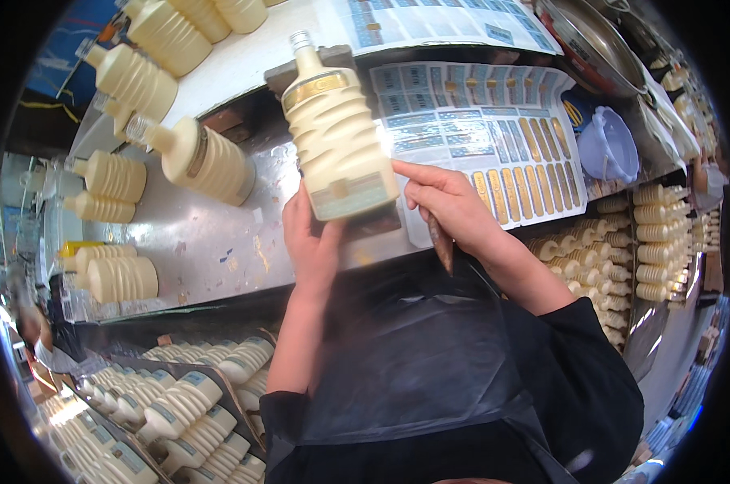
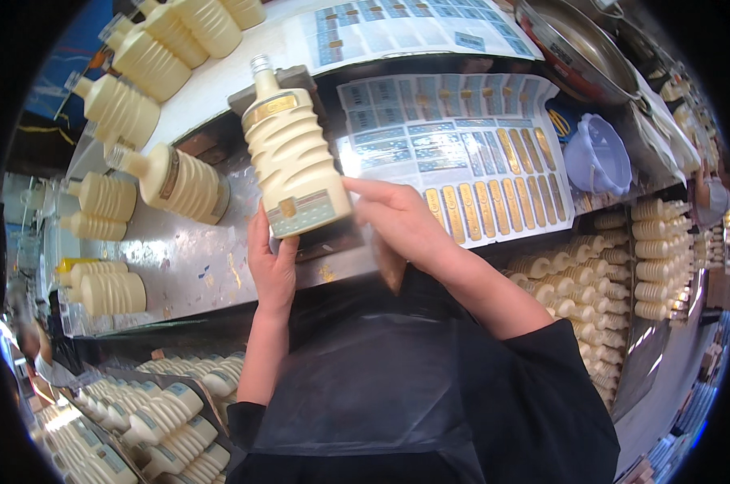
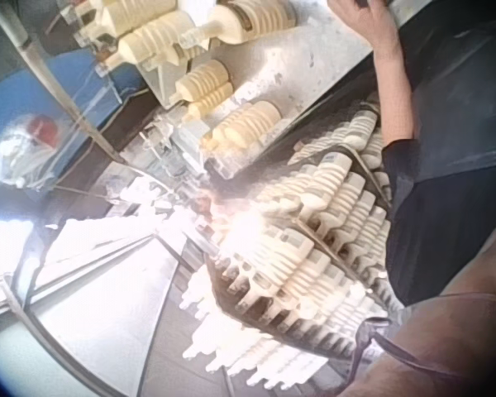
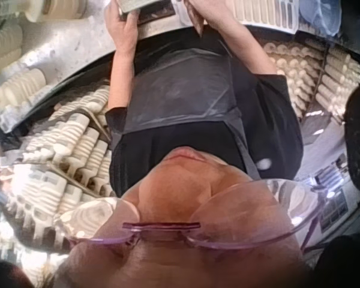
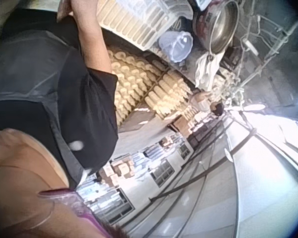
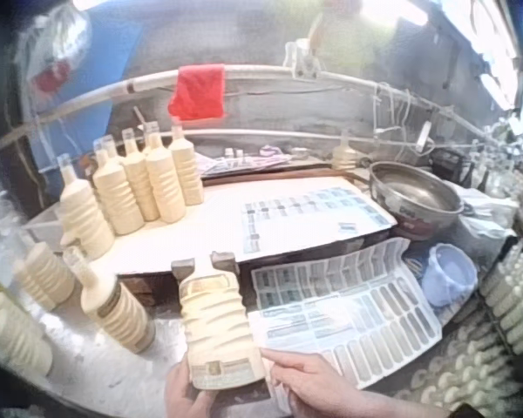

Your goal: The person applies rectangular labels to the sides of cream-colored plastic bottles. They peel each label from a sheet, align it on the bottle, and smooth it down with their fingers. Finished bottles are placed on a nearby metal table.

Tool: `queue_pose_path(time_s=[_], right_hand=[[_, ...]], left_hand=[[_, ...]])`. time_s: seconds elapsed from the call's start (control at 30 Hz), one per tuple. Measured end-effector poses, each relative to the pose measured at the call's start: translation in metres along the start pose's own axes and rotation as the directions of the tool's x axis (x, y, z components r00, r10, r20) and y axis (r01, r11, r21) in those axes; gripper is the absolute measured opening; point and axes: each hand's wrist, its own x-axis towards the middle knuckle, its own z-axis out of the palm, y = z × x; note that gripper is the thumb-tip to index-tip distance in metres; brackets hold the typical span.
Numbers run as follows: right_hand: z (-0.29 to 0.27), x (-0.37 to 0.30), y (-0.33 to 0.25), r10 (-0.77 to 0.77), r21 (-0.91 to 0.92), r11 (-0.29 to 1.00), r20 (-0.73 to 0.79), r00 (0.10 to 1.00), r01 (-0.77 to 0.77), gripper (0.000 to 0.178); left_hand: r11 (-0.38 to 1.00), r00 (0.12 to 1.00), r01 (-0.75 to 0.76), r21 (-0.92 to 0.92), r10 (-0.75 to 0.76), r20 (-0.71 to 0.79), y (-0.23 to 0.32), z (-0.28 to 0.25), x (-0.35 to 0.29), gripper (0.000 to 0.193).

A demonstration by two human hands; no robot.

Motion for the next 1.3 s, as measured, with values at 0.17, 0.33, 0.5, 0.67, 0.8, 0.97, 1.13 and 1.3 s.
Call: queue_pose_path(time_s=[0.17, 0.33, 0.5, 0.67, 0.8, 0.97, 1.13, 1.3], right_hand=[[0.003, -0.001, 0.000, -0.097, -0.031, 0.995, -0.003, 0.995, 0.097, 0.046], [0.001, 0.006, 0.013, -0.057, -0.013, 0.998, -0.032, 0.998, 0.057, 0.045], [-0.004, 0.021, 0.025, -0.126, -0.073, 0.990, -0.060, 0.990, 0.122, 0.041], [0.006, 0.030, 0.022, -0.083, -0.186, 0.980, -0.058, 0.995, 0.070, 0.042], [0.005, 0.036, 0.034, -0.101, -0.189, 0.978, -0.064, 0.993, 0.087, 0.050], [0.005, 0.030, 0.028, -0.093, -0.144, 0.987, -0.101, 0.990, 0.078, 0.038], [-0.014, 0.027, -0.004, 0.040, 0.235, 0.972, -0.147, 0.988, -0.004, 0.020], [0.024, 0.008, -0.018, -0.574, -0.528, 0.702, -0.020, 0.819, 0.479, 0.023]], left_hand=[[0.999, 0.999, 0.008, -0.041, -0.006, 0.041, -0.001, -0.001, -0.001, 0.071], [0.999, 0.999, -0.035, 0.029, 0.034, 0.016, 0.008, -0.001, -0.003, 0.071], [0.974, 1.000, 0.018, -0.227, -0.016, 0.012, 0.013, -0.003, 0.002, 0.060], [0.841, 0.968, 0.226, -0.491, -0.251, 0.016, 0.025, 0.008, 0.011, 0.046], [0.852, 0.975, 0.177, -0.492, -0.221, -0.031, 0.018, 0.018, 0.010, 0.040], [0.814, 0.969, 0.198, -0.546, -0.245, -0.013, 0.020, 0.019, 0.011, 0.043], [0.759, 0.954, 0.260, -0.598, -0.297, 0.037, 0.025, 0.011, 0.014, 0.049], [0.837, 0.962, 0.247, -0.489, -0.271, 0.022, 0.016, 0.010, 0.016, 0.049]])
